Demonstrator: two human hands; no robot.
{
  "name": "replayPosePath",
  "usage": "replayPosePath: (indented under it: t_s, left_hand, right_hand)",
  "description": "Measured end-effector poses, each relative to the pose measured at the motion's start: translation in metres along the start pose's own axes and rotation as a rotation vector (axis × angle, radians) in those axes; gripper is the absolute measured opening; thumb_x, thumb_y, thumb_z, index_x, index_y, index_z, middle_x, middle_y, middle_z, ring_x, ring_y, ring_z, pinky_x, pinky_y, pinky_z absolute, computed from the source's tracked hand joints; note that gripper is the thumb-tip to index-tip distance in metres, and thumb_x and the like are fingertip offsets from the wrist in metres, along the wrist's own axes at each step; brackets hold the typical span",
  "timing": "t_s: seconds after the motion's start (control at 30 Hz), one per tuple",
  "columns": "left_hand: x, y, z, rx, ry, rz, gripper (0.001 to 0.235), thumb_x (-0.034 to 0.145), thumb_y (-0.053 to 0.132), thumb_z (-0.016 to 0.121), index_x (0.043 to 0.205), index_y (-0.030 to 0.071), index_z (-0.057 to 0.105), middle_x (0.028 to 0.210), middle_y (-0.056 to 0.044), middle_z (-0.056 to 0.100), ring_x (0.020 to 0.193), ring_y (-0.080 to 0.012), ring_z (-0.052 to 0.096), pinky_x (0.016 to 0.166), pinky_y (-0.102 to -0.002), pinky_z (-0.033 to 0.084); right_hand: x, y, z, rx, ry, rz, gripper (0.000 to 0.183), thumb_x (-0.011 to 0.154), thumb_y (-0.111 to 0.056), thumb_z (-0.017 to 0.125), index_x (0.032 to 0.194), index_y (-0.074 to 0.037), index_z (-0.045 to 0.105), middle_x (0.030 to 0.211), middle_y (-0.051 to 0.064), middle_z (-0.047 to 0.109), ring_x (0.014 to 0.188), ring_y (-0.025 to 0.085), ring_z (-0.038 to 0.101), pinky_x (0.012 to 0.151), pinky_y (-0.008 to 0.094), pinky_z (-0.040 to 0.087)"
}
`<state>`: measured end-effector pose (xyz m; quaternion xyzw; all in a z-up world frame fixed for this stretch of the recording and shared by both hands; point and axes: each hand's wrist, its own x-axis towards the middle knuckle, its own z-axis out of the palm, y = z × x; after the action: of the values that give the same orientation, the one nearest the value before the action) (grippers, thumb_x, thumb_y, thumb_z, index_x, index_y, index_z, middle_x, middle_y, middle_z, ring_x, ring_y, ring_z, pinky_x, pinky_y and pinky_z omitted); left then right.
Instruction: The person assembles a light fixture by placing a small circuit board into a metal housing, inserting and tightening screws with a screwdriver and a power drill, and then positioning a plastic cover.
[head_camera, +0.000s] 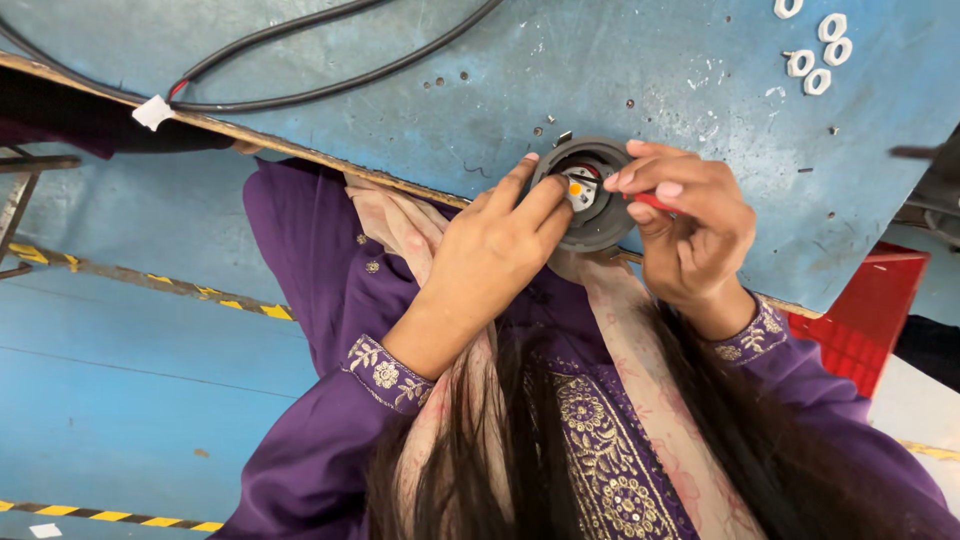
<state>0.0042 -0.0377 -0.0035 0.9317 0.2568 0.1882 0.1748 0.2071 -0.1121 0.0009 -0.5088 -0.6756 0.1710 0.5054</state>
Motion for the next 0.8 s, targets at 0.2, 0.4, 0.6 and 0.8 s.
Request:
replayPosePath:
  t_s: [0.2,0.4,0.6,0.8]
  left_hand:
    - [0.003,-0.001,0.0,0.003,-0.015,0.0,0.025,0.086,0.013,0.065,0.11,0.005,0.067,0.126,-0.008,0.06,0.128,-0.034,0.061,0.085,-0.036,0.06]
    - [0.002,0.0,0.003,0.016,-0.007,-0.005,0.017,0.089,0.013,0.065,0.105,0.007,0.067,0.121,-0.007,0.06,0.129,-0.0325,0.061,0.084,-0.036,0.06]
    - [0.001,0.002,0.002,0.04,-0.005,-0.019,0.019,0.089,0.017,0.063,0.107,0.012,0.069,0.12,-0.005,0.06,0.126,-0.0309,0.062,0.089,-0.038,0.059]
    - [0.001,0.012,0.006,0.033,0.023,-0.001,0.022,0.09,0.018,0.061,0.11,0.013,0.069,0.118,-0.005,0.06,0.123,-0.0337,0.062,0.1,-0.045,0.056]
  right_hand:
    - [0.006,0.001,0.001,-0.014,-0.078,0.011,0.032,0.108,0.001,0.058,0.132,-0.01,0.039,0.11,0.015,0.066,0.098,0.027,0.07,0.111,0.057,0.052]
    - [0.026,0.005,0.0,-0.049,-0.254,-0.16,0.031,0.101,0.009,0.06,0.12,-0.007,0.042,0.101,0.014,0.063,0.094,0.03,0.068,0.112,0.064,0.05]
    - [0.042,0.011,-0.002,0.023,-0.336,0.017,0.026,0.099,0.013,0.057,0.104,-0.007,0.042,0.105,0.016,0.062,0.093,0.031,0.063,0.1,0.048,0.057]
    - [0.027,0.02,0.0,0.173,-0.235,0.139,0.025,0.111,0.011,0.05,0.123,-0.005,0.036,0.108,0.017,0.059,0.08,0.017,0.061,0.075,0.029,0.056]
